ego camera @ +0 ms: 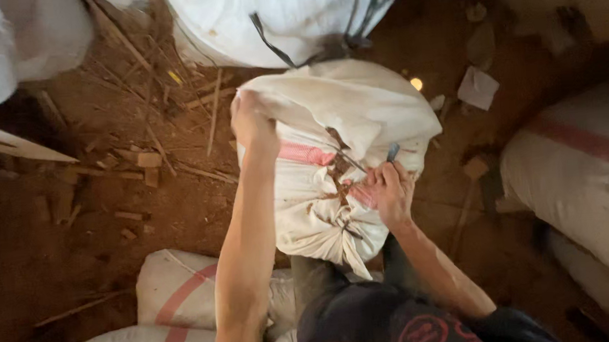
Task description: The person gathers the open top of a large white sack filled with brown granular material, twists it closed, and secures it by wrapping and tightening a black plastic tie around the gathered neck. The sack remains on the ground after being closed.
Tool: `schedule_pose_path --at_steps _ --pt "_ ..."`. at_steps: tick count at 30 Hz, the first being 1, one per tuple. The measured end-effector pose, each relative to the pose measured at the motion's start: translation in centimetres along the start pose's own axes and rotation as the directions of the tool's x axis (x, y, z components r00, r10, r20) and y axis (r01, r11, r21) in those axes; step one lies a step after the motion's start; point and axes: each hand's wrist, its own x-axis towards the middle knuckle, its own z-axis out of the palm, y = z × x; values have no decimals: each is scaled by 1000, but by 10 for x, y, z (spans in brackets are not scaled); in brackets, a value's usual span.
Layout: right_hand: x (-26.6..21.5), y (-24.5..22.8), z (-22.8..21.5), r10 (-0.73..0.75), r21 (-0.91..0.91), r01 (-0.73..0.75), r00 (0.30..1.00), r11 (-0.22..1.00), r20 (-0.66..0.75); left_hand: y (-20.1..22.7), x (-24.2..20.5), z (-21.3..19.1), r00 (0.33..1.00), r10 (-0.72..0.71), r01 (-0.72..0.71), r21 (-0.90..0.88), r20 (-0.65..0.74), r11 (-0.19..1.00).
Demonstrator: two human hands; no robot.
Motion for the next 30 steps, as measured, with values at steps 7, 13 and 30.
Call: schedule_pose_path --at_steps 7,13,30 --pt "-10 9 0 45 141 -35 996 989 -74 -20 -137 -35 724 401 -679 684 562 267" --pt "-16 5 0 -196 -539 217 976 814 97 -93 -123 81 760 351 -595 803 546 39" --pt "1 -7 -6 74 108 -68 996 992 -53 -3 -121 67 837 200 -234 3 509 972"
